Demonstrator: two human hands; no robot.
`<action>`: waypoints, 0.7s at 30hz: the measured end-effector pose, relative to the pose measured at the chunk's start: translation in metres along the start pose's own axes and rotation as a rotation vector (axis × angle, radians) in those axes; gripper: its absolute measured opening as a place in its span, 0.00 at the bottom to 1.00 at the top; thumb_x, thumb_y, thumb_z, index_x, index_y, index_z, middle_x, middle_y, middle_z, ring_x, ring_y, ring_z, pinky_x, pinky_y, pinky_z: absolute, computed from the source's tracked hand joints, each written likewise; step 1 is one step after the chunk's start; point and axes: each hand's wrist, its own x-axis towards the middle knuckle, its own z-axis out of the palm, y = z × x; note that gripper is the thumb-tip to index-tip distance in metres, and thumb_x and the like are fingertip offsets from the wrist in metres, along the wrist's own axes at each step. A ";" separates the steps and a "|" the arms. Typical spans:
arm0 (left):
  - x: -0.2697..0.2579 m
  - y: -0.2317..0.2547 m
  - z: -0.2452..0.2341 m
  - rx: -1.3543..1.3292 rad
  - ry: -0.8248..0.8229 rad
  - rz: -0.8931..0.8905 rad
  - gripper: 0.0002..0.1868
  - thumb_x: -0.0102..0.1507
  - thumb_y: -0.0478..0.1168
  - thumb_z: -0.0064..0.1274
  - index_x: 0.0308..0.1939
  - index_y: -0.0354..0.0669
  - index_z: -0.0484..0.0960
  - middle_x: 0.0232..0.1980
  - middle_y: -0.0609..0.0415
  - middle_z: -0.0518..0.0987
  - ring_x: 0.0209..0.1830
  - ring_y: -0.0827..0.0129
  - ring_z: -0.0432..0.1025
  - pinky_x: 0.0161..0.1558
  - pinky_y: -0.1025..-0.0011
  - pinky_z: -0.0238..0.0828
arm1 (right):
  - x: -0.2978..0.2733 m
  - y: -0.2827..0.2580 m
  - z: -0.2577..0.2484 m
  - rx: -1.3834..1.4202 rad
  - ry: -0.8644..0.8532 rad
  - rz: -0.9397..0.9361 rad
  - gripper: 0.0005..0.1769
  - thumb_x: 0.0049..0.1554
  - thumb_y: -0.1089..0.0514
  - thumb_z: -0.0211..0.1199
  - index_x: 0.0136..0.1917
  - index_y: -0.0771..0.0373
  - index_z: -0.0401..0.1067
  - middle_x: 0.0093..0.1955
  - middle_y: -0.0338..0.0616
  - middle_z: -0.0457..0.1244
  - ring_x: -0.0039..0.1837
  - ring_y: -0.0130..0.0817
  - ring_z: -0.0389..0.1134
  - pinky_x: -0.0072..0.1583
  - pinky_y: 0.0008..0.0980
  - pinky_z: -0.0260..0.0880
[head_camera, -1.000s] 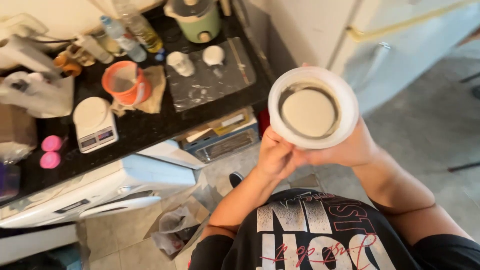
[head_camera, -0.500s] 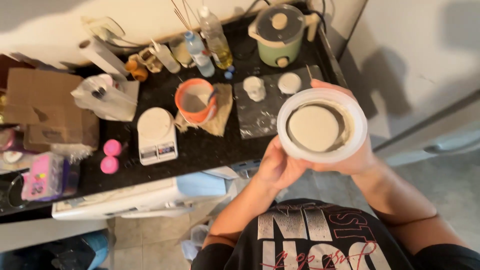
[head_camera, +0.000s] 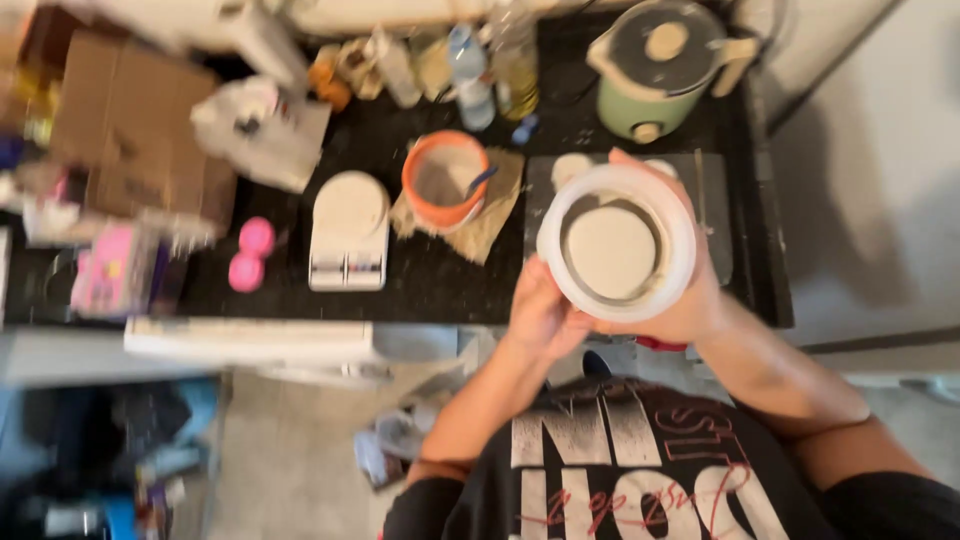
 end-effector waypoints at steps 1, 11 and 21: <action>-0.006 0.003 -0.009 -0.253 0.031 -0.134 0.28 0.72 0.40 0.50 0.74 0.36 0.62 0.71 0.34 0.66 0.65 0.41 0.66 0.57 0.39 0.70 | 0.006 -0.002 -0.001 0.257 -0.165 -0.020 0.70 0.36 0.51 0.81 0.82 0.64 0.43 0.81 0.60 0.50 0.82 0.49 0.55 0.84 0.50 0.54; -0.006 -0.005 0.026 0.167 0.100 0.205 0.37 0.63 0.47 0.71 0.66 0.27 0.73 0.65 0.40 0.78 0.62 0.60 0.75 0.68 0.64 0.70 | 0.018 0.030 -0.007 0.308 -0.359 0.046 0.74 0.33 0.47 0.81 0.82 0.68 0.42 0.81 0.52 0.49 0.81 0.41 0.54 0.83 0.42 0.50; -0.065 0.044 -0.053 0.746 0.377 0.229 0.42 0.64 0.26 0.60 0.79 0.41 0.56 0.61 0.48 0.76 0.55 0.69 0.77 0.58 0.62 0.81 | -0.063 0.197 0.079 0.369 -0.305 0.153 0.72 0.32 0.55 0.90 0.81 0.67 0.53 0.70 0.55 0.59 0.71 0.41 0.61 0.78 0.44 0.53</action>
